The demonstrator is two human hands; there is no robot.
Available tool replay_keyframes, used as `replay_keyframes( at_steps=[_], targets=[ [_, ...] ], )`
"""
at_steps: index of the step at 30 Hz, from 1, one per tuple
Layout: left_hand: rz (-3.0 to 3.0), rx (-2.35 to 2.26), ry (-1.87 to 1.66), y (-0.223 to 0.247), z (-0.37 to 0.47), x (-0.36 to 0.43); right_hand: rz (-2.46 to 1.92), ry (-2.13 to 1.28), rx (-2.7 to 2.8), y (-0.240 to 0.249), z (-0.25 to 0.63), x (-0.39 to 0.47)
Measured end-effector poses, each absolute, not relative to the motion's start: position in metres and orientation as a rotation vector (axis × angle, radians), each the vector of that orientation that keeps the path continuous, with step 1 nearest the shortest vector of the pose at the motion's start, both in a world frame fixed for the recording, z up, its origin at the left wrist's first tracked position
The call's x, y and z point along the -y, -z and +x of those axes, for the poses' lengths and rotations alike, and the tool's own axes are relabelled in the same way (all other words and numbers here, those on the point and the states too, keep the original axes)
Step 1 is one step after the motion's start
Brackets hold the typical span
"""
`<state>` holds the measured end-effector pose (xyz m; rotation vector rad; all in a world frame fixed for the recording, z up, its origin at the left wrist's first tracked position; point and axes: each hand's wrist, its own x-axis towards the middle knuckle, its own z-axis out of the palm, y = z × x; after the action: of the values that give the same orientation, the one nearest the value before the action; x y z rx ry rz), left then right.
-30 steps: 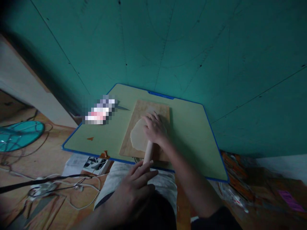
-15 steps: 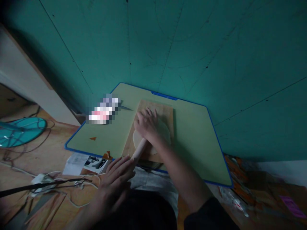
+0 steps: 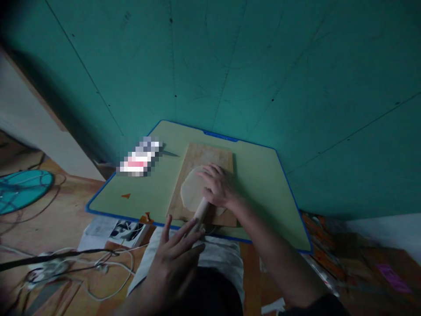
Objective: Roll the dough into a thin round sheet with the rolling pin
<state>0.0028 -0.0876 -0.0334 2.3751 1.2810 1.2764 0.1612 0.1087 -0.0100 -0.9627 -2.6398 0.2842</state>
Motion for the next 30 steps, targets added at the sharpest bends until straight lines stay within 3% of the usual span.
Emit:
replay_keyframes(
  at_steps=[5,16,30],
  targets=[
    [2.416,-1.254,-1.235,0.040,-0.025,0.083,-1.104,-0.234,2.657,-0.001,0.137,-0.110],
    [2.319,-1.683,-1.161,0.047,-0.068,0.088,-1.270,-0.218,2.585,-0.011,0.061,-0.127],
    [2.554,-1.297,-1.172,0.037,-0.019,0.083,-1.234,-0.201,2.560,0.008,0.147,-0.093]
  ],
)
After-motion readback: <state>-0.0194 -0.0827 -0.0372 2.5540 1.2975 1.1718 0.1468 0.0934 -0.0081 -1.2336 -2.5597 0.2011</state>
